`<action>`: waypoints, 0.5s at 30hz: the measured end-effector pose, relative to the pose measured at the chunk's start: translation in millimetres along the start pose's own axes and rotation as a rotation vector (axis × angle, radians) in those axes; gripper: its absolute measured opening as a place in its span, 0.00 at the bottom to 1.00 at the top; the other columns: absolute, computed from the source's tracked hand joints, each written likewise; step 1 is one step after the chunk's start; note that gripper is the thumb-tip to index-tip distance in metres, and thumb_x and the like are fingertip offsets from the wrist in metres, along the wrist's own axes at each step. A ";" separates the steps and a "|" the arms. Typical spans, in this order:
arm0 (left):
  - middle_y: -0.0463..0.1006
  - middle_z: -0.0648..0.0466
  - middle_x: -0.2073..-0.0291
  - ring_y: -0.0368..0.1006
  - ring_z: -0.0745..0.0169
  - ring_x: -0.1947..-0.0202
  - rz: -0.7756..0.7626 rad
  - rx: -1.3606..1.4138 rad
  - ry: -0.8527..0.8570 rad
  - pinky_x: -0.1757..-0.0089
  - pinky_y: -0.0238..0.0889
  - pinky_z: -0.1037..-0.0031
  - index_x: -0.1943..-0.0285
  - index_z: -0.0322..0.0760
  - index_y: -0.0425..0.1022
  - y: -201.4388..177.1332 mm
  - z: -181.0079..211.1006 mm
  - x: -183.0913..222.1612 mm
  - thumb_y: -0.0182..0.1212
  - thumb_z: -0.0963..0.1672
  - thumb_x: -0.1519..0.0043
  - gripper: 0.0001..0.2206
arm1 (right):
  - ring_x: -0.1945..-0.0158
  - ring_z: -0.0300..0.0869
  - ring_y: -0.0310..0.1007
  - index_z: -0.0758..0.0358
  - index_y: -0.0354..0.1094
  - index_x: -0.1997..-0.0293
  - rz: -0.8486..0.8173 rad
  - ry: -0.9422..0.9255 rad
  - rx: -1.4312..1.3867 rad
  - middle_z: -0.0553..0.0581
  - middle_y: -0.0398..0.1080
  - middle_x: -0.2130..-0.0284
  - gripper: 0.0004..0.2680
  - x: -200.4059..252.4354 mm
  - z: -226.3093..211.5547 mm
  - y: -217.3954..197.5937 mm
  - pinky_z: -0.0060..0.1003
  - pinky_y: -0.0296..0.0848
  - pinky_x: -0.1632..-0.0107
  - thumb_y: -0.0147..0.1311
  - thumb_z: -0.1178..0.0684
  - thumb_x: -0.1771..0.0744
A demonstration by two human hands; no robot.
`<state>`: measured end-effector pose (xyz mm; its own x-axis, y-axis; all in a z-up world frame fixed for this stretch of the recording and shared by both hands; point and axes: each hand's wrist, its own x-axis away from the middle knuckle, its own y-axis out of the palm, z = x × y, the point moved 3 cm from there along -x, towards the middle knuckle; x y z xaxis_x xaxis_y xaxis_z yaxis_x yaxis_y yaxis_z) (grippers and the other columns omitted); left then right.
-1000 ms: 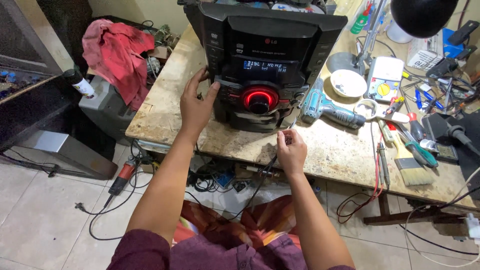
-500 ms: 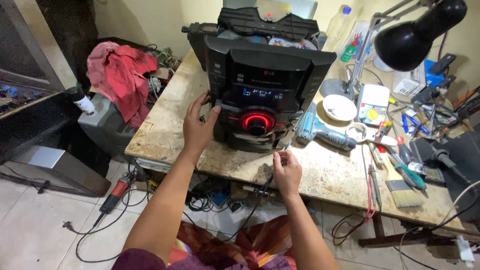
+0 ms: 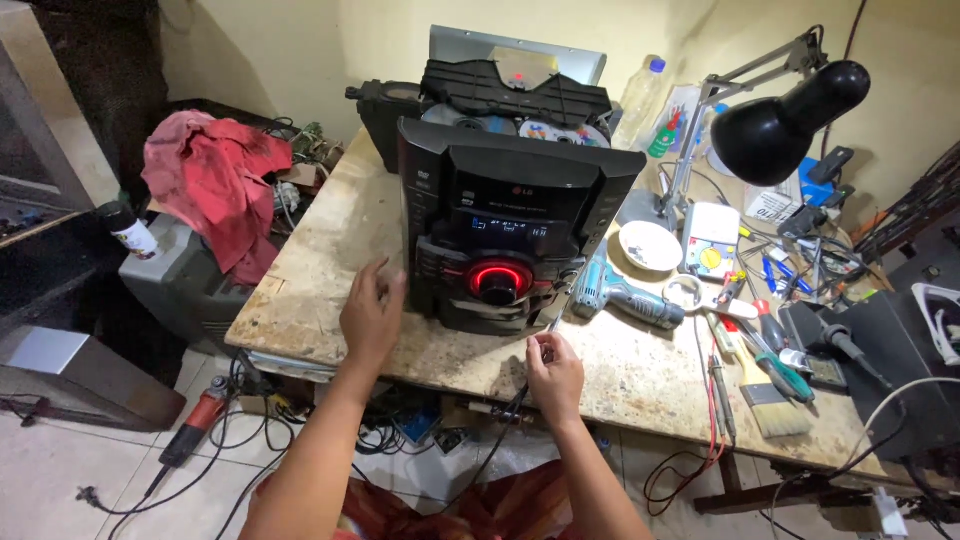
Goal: Operating the front panel controls of a stereo system, including plugging in cables, pressing buttons, and rotating the main dial.
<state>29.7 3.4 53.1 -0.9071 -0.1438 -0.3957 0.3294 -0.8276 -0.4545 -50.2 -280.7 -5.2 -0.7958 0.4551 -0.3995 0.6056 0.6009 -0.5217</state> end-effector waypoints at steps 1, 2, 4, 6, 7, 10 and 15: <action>0.74 0.43 0.53 0.78 0.40 0.52 -0.001 0.001 0.001 0.55 0.74 0.49 0.31 0.38 0.67 0.8 -10.0 0.8 0.50 0.52 0.27 0.21 | 0.70 0.51 0.76 0.50 0.77 0.65 0.002 0.000 0.001 0.56 0.75 0.77 0.05 0.9 -2.5 -2.4 0.43 0.73 0.63 0.61 0.46 0.35; 0.76 0.46 0.56 0.80 0.45 0.56 -0.055 -0.085 -0.042 0.58 0.75 0.54 0.30 0.39 0.66 2.9 -21.4 1.4 0.51 0.53 0.28 0.22 | 0.70 0.52 0.76 0.52 0.77 0.65 0.008 -0.024 -0.002 0.57 0.74 0.77 0.05 1.7 -6.1 -4.8 0.44 0.73 0.64 0.61 0.46 0.35; 0.77 0.49 0.59 0.81 0.49 0.60 -0.105 -0.167 -0.084 0.61 0.76 0.58 0.30 0.41 0.66 4.2 -37.8 2.4 0.51 0.54 0.28 0.23 | 0.71 0.53 0.75 0.54 0.76 0.65 0.017 -0.054 -0.003 0.59 0.73 0.77 0.05 3.3 -7.3 -7.2 0.44 0.72 0.64 0.60 0.47 0.35; 0.81 0.46 0.59 0.82 0.47 0.58 -0.235 -0.329 -0.163 0.62 0.75 0.56 0.32 0.39 0.68 5.6 -50.1 1.8 0.56 0.53 0.32 0.24 | 0.71 0.52 0.75 0.54 0.76 0.65 0.022 -0.104 0.009 0.57 0.72 0.78 0.05 3.0 -4.8 -6.5 0.43 0.73 0.64 0.61 0.47 0.34; 0.81 0.46 0.59 0.82 0.47 0.58 -0.229 -0.322 -0.163 0.62 0.75 0.56 0.32 0.39 0.68 8.4 -49.3 6.8 0.56 0.53 0.32 0.24 | 0.71 0.52 0.75 0.54 0.76 0.65 0.023 -0.114 0.011 0.57 0.72 0.78 0.05 4.4 -9.6 -9.2 0.43 0.73 0.64 0.61 0.47 0.34; 0.79 0.51 0.51 0.78 0.47 0.63 -0.160 -0.479 -0.007 0.64 0.72 0.60 0.26 0.47 0.61 16.9 -49.2 18.4 0.55 0.50 0.36 0.27 | 0.77 0.36 0.67 0.58 0.73 0.63 -0.036 -0.164 0.054 0.48 0.72 0.75 0.04 7.1 -20.9 -11.6 0.31 0.66 0.72 0.56 0.51 0.34; 0.81 0.56 0.55 0.77 0.47 0.67 0.118 -0.334 0.172 0.68 0.69 0.62 0.39 0.46 0.74 10.8 -40.1 25.4 0.60 0.47 0.40 0.19 | 0.75 0.42 0.70 0.59 0.73 0.64 0.023 -0.211 0.104 0.51 0.71 0.74 0.04 6.0 -23.6 -8.3 0.35 0.69 0.68 0.59 0.53 0.37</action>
<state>20.8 12.5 6.1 -0.8100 -0.1106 -0.5760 0.5217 -0.5847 -0.6213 -60.0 -267.4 14.5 -0.7701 0.3143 -0.5551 0.6293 0.5162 -0.5809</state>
